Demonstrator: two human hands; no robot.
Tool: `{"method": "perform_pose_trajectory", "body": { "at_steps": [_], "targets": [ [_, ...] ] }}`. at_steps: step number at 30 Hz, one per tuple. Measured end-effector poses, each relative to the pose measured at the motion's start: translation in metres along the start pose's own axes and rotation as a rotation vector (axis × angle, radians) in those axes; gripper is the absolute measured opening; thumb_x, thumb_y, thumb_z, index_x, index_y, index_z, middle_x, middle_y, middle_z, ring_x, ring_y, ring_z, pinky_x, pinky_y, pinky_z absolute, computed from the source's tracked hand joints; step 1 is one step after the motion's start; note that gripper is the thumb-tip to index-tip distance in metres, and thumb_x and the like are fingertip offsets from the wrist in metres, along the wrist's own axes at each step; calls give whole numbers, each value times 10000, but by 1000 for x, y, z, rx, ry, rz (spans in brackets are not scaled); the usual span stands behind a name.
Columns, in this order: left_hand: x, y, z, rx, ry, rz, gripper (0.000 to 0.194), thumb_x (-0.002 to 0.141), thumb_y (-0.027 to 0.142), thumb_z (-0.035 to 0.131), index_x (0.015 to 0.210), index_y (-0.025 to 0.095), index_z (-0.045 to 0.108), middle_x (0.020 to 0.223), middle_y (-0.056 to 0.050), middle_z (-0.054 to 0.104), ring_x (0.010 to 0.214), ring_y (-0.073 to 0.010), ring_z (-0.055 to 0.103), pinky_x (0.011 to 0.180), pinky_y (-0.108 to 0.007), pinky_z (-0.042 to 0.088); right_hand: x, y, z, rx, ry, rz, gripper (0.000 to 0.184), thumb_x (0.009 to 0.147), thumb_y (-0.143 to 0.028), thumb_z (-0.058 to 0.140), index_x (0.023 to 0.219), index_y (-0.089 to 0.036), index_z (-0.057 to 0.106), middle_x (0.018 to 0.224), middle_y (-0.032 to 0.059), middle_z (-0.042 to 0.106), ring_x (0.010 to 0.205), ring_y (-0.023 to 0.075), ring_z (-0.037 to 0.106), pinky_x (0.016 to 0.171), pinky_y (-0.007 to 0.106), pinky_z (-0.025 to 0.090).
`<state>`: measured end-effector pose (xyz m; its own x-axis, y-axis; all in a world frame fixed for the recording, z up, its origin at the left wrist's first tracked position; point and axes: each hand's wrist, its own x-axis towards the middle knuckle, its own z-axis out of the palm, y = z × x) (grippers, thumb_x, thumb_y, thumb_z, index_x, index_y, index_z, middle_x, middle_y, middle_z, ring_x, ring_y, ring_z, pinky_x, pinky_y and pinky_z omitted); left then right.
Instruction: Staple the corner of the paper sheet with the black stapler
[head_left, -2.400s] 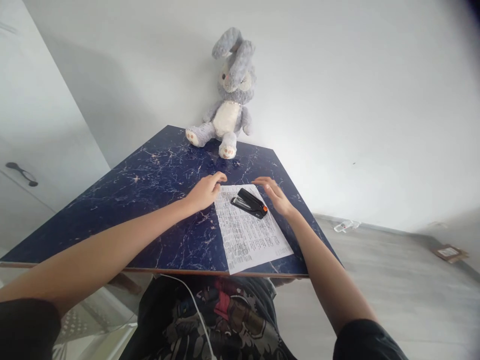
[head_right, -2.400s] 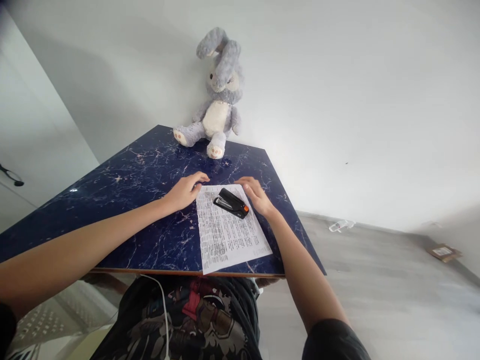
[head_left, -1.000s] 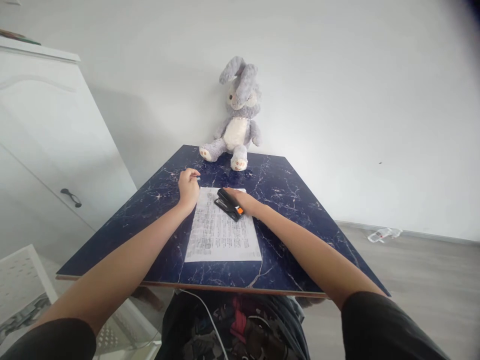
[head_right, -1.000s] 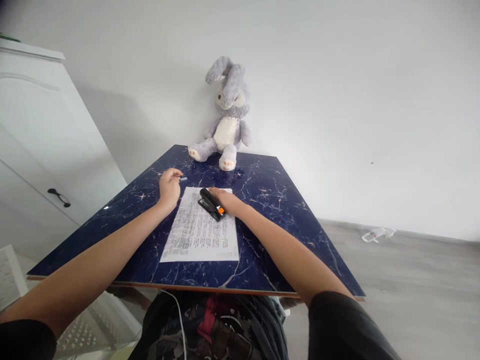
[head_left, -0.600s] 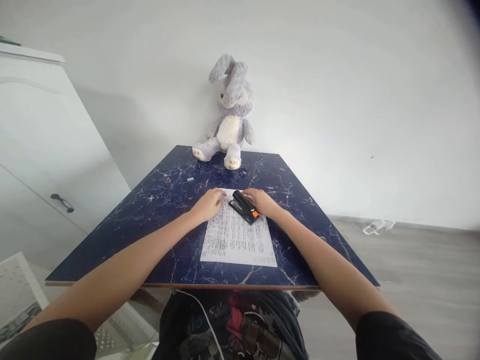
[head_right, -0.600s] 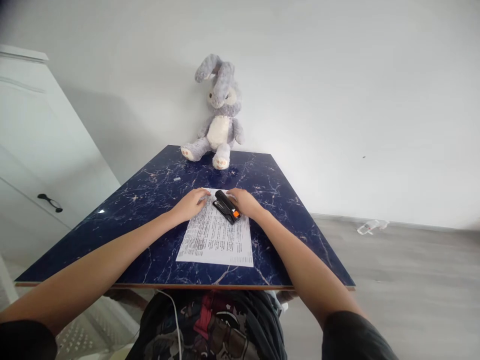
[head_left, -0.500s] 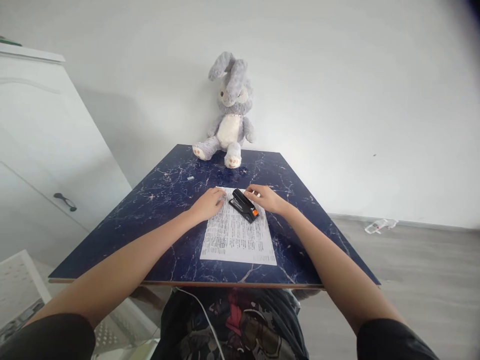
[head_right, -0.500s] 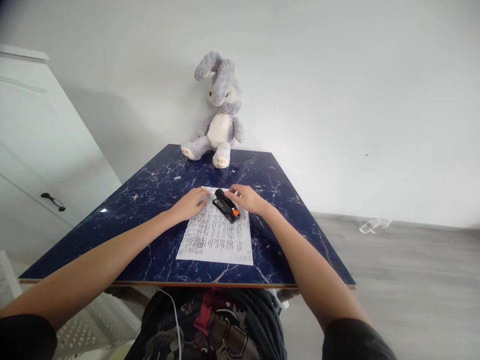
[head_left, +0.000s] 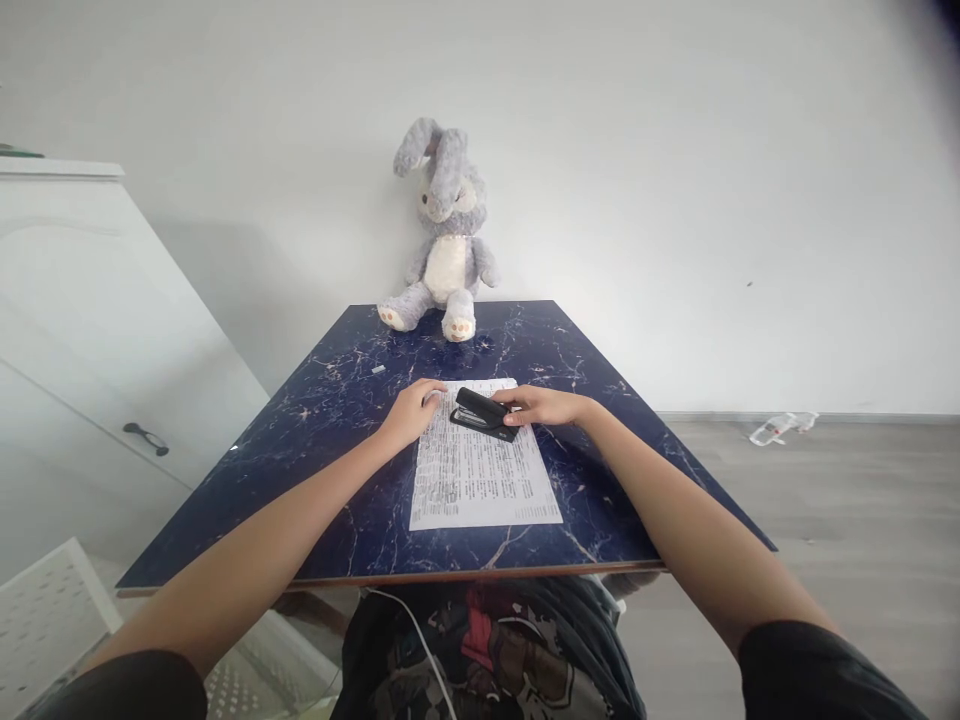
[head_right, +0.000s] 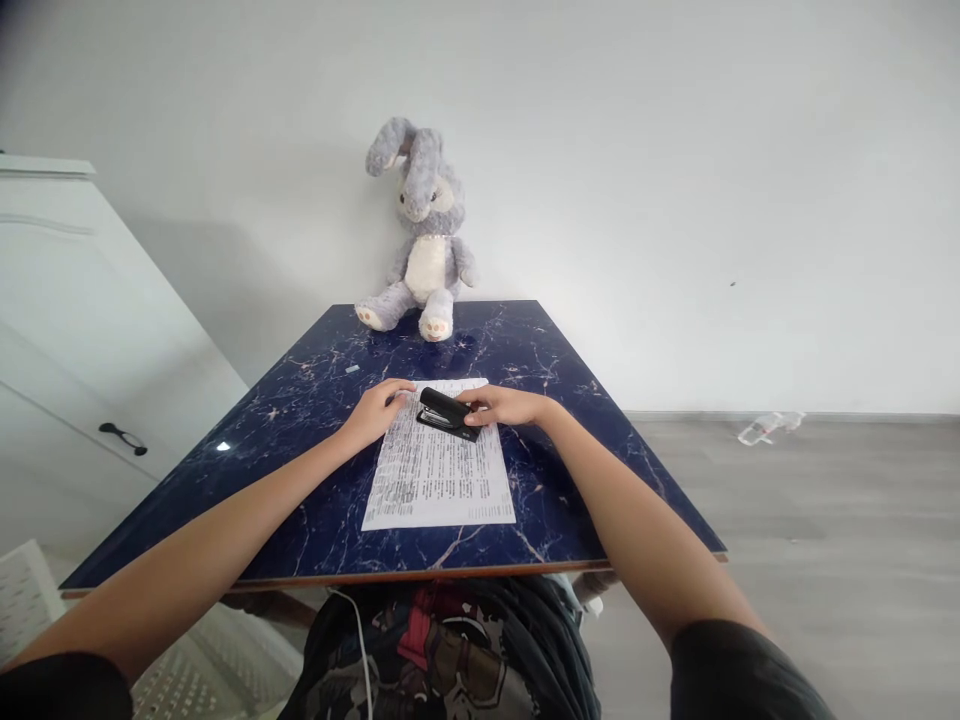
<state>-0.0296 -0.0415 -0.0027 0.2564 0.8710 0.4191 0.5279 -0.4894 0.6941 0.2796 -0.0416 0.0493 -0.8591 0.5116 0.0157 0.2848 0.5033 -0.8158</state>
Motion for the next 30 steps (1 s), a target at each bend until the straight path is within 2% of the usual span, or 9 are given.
{"method": "perform_pose_trajectory", "body": {
  "at_steps": [4, 8, 12, 16, 20, 22, 24, 27, 30],
  "targets": [
    [3, -2, 3, -174, 28, -114, 264, 985, 258, 536, 1081, 228, 779, 1174, -80, 783, 1152, -285, 717, 1089, -448, 503, -2, 7, -2, 174, -14, 26, 516, 909, -523, 768, 1270, -156, 741, 1145, 100, 762, 973, 233, 691, 839, 358, 561],
    [4, -2, 3, -280, 12, -148, 269, 1010, 313, 532, 1060, 218, 778, 1173, -96, 788, 1151, -287, 730, 1070, -441, 519, 0, 7, 1, 125, -8, 18, 482, 928, -528, 745, 1242, -162, 738, 1138, 97, 742, 994, 239, 673, 836, 357, 546],
    [2, 1, 2, -218, -24, -108, 280, 1015, 321, 534, 1065, 219, 790, 1174, -93, 788, 1147, -286, 719, 1091, -445, 502, 14, 1, 17, -177, 167, -17, 386, 923, -485, 743, 1145, -170, 725, 1099, 88, 684, 941, 226, 626, 816, 358, 517],
    [1, 9, 1, -229, 31, -97, 239, 994, 301, 583, 1087, 225, 790, 1211, -83, 769, 1229, -279, 678, 1143, -440, 465, 29, -8, 39, -396, 345, -52, 288, 833, -228, 744, 1106, -172, 671, 1096, 93, 661, 985, 260, 626, 893, 422, 521],
    [1, 17, 1, -628, 224, -268, 191, 978, 344, 667, 1077, 202, 746, 1243, -101, 739, 1210, -253, 689, 1126, -431, 496, 34, -12, 51, -458, 515, -108, 479, 846, -68, 599, 1312, -180, 595, 1230, 120, 657, 1066, 266, 656, 925, 437, 560],
    [0, 21, 3, -877, 151, -386, 245, 972, 416, 712, 1026, 177, 722, 1155, -121, 752, 1083, -239, 733, 1049, -427, 554, 36, -14, 55, -617, 606, -108, 547, 881, -10, 508, 1395, -188, 567, 1367, 157, 612, 1188, 294, 631, 963, 466, 568],
    [-1, 23, 5, -1002, 33, -428, 311, 932, 459, 779, 982, 158, 719, 1077, -128, 763, 994, -229, 742, 974, -407, 587, 39, -17, 59, -823, 608, -114, 564, 925, 12, 459, 1433, -208, 567, 1454, 173, 576, 1309, 337, 572, 1003, 509, 558],
    [-4, 23, 9, -1022, -36, -397, 347, 826, 431, 895, 950, 144, 744, 1002, -108, 771, 944, -219, 734, 911, -367, 595, 43, -21, 64, -1021, 528, -159, 508, 1002, -34, 464, 1451, -243, 575, 1458, 159, 600, 1398, 372, 508, 1038, 533, 534],
    [-5, 23, 9, -982, -27, -424, 327, 778, 354, 931, 936, 126, 758, 976, -108, 778, 929, -217, 735, 908, -364, 592, 44, -24, 67, -1053, 500, -176, 489, 1017, -50, 467, 1443, -260, 587, 1485, 142, 592, 1409, 368, 503, 1056, 530, 519]
  ]
}}
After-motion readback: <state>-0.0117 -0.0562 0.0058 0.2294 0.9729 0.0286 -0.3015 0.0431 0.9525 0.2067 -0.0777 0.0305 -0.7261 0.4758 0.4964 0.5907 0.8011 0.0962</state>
